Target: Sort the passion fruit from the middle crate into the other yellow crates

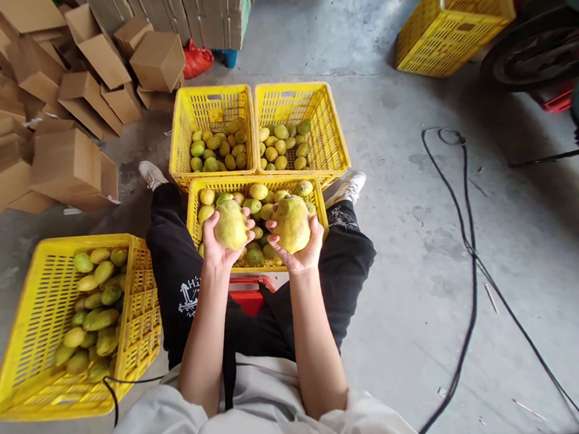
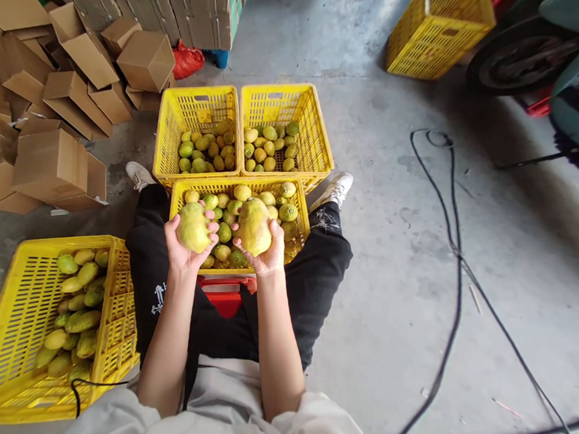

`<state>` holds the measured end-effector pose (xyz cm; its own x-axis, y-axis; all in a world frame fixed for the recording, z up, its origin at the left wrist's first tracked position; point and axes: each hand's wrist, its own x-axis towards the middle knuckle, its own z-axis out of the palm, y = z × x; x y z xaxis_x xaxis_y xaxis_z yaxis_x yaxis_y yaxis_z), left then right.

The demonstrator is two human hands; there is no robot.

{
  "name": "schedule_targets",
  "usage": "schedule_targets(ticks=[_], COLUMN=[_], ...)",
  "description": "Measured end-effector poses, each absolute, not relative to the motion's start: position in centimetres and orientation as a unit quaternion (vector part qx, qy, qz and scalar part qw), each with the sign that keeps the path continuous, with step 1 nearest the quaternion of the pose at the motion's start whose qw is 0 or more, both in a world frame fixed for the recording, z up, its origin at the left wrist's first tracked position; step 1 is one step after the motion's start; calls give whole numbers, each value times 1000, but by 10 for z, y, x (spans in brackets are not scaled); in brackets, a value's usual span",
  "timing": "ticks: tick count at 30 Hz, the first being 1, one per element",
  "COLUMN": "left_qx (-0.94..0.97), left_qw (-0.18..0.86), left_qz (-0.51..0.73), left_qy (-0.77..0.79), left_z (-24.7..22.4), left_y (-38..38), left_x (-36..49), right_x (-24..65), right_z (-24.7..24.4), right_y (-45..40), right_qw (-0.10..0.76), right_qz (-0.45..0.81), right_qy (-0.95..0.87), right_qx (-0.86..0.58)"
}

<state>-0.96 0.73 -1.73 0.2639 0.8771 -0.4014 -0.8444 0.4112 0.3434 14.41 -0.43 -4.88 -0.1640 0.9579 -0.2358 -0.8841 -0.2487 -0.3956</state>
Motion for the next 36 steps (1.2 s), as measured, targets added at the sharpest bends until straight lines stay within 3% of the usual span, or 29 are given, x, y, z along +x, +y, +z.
schedule_targets(ticks=[7, 23, 36], left_qx=[14, -22, 10], left_qw=[800, 773, 788], left_qz=[540, 596, 576], left_qy=[262, 215, 219], left_z=[-17, -20, -21], left_y=[8, 5, 2], left_x=[-7, -9, -3], right_x=[138, 143, 140], right_z=[-41, -52, -50], right_y=[-2, -2, -5], right_qw=[615, 610, 633], right_qz=[746, 785, 763], right_qy=[-55, -51, -73], right_qx=[-249, -96, -108])
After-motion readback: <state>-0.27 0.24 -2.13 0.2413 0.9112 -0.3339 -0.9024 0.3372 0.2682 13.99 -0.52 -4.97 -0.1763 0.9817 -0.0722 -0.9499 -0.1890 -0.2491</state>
